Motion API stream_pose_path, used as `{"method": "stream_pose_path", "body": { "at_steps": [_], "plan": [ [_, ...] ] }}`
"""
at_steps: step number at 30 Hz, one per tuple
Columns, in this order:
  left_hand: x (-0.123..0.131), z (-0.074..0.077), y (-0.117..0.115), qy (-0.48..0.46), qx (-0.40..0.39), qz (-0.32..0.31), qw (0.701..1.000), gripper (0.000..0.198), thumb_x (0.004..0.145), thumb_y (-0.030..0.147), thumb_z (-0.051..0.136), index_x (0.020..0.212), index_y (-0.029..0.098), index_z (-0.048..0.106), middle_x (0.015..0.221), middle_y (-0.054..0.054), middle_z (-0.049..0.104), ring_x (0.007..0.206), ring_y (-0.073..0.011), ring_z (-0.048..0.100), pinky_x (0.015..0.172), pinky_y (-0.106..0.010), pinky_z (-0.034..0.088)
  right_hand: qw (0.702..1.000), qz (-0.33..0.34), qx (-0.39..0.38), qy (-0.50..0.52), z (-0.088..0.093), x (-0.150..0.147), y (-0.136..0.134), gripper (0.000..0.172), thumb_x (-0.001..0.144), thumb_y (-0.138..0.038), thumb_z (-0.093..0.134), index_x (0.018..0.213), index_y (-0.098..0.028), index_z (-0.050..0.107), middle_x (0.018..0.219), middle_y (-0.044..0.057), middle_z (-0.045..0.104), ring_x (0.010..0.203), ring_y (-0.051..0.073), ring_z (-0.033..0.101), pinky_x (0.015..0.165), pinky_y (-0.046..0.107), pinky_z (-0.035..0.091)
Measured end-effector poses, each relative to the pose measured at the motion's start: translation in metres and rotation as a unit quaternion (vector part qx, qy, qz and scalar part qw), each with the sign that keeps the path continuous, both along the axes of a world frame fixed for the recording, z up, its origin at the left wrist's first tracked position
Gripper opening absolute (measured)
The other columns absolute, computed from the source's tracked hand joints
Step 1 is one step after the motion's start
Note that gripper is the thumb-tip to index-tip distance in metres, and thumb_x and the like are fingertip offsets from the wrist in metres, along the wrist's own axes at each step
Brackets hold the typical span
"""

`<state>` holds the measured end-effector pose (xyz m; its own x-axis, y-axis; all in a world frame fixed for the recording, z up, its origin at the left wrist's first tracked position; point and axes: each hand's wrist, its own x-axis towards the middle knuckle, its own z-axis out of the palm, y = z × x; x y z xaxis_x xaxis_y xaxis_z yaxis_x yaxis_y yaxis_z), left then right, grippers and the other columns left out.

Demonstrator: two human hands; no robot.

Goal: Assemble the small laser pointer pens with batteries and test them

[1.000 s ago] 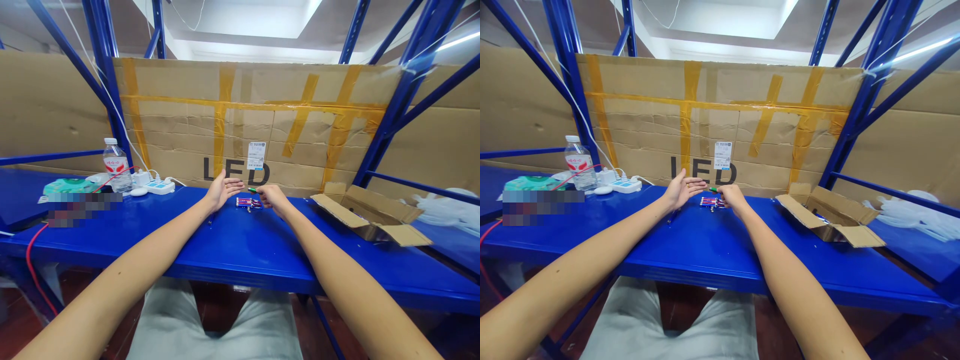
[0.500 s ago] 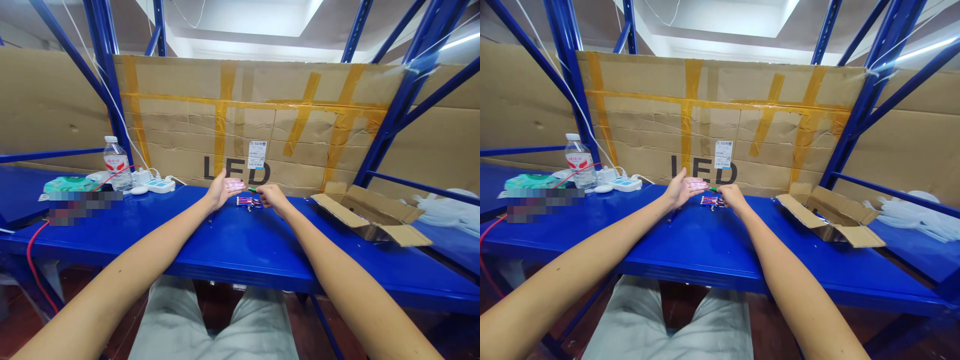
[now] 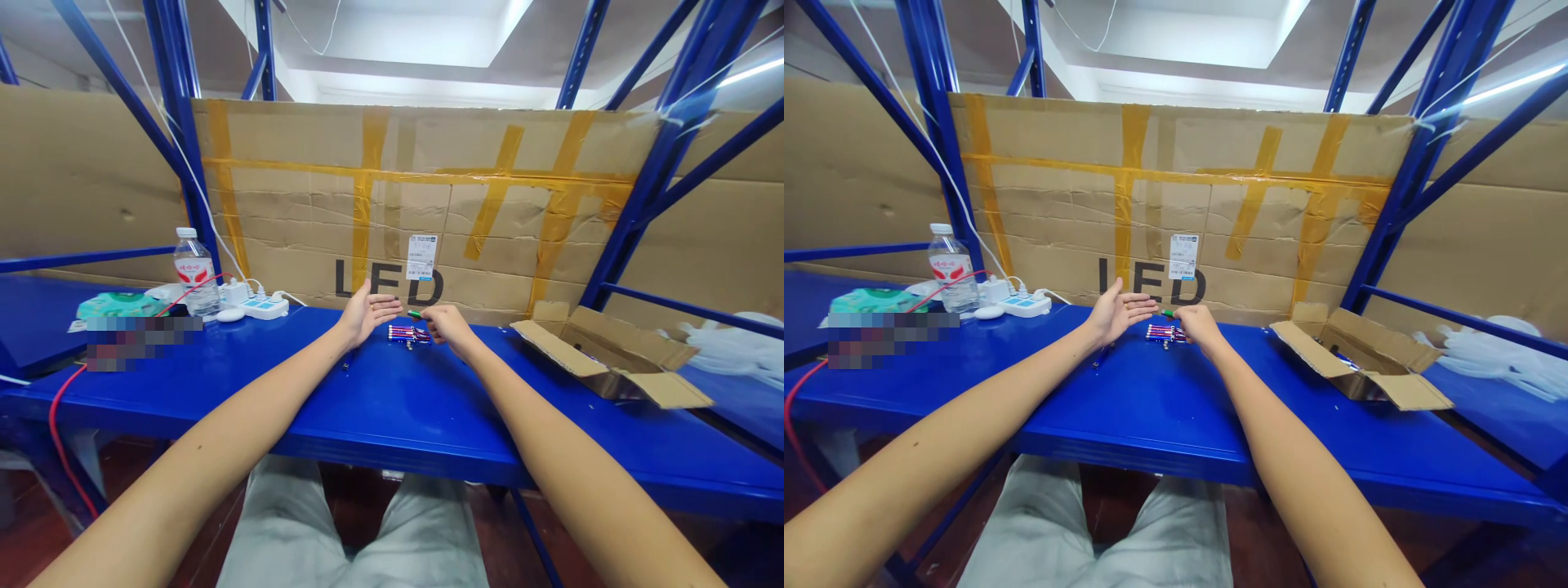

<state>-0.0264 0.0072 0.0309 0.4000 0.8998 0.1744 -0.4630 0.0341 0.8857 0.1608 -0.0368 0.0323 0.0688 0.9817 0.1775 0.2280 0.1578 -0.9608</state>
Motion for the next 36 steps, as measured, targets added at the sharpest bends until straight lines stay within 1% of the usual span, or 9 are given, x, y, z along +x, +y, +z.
{"method": "stream_pose_path", "body": {
  "at_steps": [6, 11, 15, 18, 21, 28, 31, 36],
  "plan": [
    [-0.0005, 0.0002, -0.0002, 0.005, 0.001, 0.002, 1.0, 0.071, 0.094, 0.061, 0.028, 0.123, 0.003, 0.057, 0.112, -0.026, 0.068, 0.11, -0.0301, 0.065, 0.099, -0.042, 0.047, 1.0, -0.004, 0.005, 0.005, -0.0012, -0.0001, 0.0023, 0.009, 0.07, -0.021, 0.058, 0.064, -0.014, 0.06, 0.044, -0.008, 0.027, 0.041, 0.006, 0.021, 0.04, 0.023, 0.015],
    [-0.0003, 0.0004, -0.0011, -0.003, -0.002, 0.002, 1.0, 0.074, 0.094, 0.063, 0.028, 0.117, 0.001, 0.06, 0.115, -0.028, 0.066, 0.109, -0.0306, 0.065, 0.101, -0.041, 0.046, 1.0, 0.003, 0.004, 0.007, -0.0006, -0.0025, -0.0003, 0.012, 0.069, -0.019, 0.055, 0.058, -0.017, 0.051, 0.042, -0.008, 0.026, 0.041, 0.007, 0.02, 0.041, 0.025, 0.014],
    [-0.0001, -0.0002, -0.0004, -0.005, -0.002, -0.001, 1.0, 0.074, 0.093, 0.064, 0.027, 0.114, 0.001, 0.061, 0.114, -0.028, 0.066, 0.109, -0.0308, 0.065, 0.102, -0.042, 0.046, 1.0, -0.001, -0.002, 0.011, 0.0002, -0.0026, -0.0011, 0.013, 0.068, -0.019, 0.053, 0.057, -0.018, 0.047, 0.042, -0.008, 0.026, 0.04, 0.007, 0.02, 0.041, 0.024, 0.014],
    [-0.0002, -0.0005, -0.0004, -0.005, -0.002, -0.006, 1.0, 0.072, 0.093, 0.064, 0.027, 0.112, 0.003, 0.062, 0.112, -0.026, 0.068, 0.107, -0.0302, 0.066, 0.101, -0.041, 0.046, 1.0, -0.004, 0.004, -0.006, 0.0001, -0.0019, -0.0006, 0.011, 0.069, -0.02, 0.053, 0.059, -0.017, 0.053, 0.042, -0.008, 0.028, 0.039, 0.007, 0.021, 0.04, 0.024, 0.015],
    [-0.0003, -0.0007, -0.0009, -0.003, -0.003, -0.007, 1.0, 0.071, 0.093, 0.064, 0.026, 0.111, 0.005, 0.062, 0.11, -0.025, 0.068, 0.107, -0.0301, 0.066, 0.101, -0.042, 0.047, 0.999, -0.009, 0.016, -0.034, -0.0013, -0.0012, 0.0012, 0.015, 0.073, -0.024, 0.054, 0.063, -0.015, 0.06, 0.041, -0.007, 0.029, 0.039, 0.007, 0.022, 0.04, 0.024, 0.016],
    [-0.0005, -0.0023, 0.0002, -0.004, 0.004, -0.009, 1.0, 0.07, 0.093, 0.064, 0.028, 0.108, 0.005, 0.061, 0.113, -0.026, 0.067, 0.108, -0.0301, 0.065, 0.101, -0.043, 0.046, 0.996, -0.036, 0.037, -0.072, -0.0036, 0.0013, 0.0051, 0.021, 0.073, -0.028, 0.054, 0.064, -0.012, 0.065, 0.04, -0.007, 0.031, 0.038, 0.007, 0.025, 0.041, 0.025, 0.02],
    [-0.0003, -0.0019, -0.0002, 0.001, 0.001, -0.007, 1.0, 0.069, 0.093, 0.064, 0.028, 0.106, 0.005, 0.062, 0.11, -0.025, 0.068, 0.107, -0.0299, 0.066, 0.101, -0.042, 0.046, 0.994, -0.037, 0.052, -0.092, -0.0041, 0.0027, 0.0056, 0.023, 0.071, -0.031, 0.054, 0.062, -0.013, 0.064, 0.039, -0.007, 0.032, 0.039, 0.008, 0.026, 0.043, 0.025, 0.022],
    [-0.0009, -0.0014, -0.0005, 0.004, 0.002, -0.007, 1.0, 0.068, 0.093, 0.064, 0.028, 0.105, 0.007, 0.062, 0.107, -0.023, 0.069, 0.107, -0.0292, 0.066, 0.101, -0.042, 0.046, 0.989, -0.036, 0.072, -0.127, -0.0059, 0.0033, 0.0081, 0.025, 0.069, -0.034, 0.053, 0.057, -0.014, 0.062, 0.041, -0.004, 0.037, 0.043, 0.009, 0.033, 0.046, 0.026, 0.027]
  ]
}}
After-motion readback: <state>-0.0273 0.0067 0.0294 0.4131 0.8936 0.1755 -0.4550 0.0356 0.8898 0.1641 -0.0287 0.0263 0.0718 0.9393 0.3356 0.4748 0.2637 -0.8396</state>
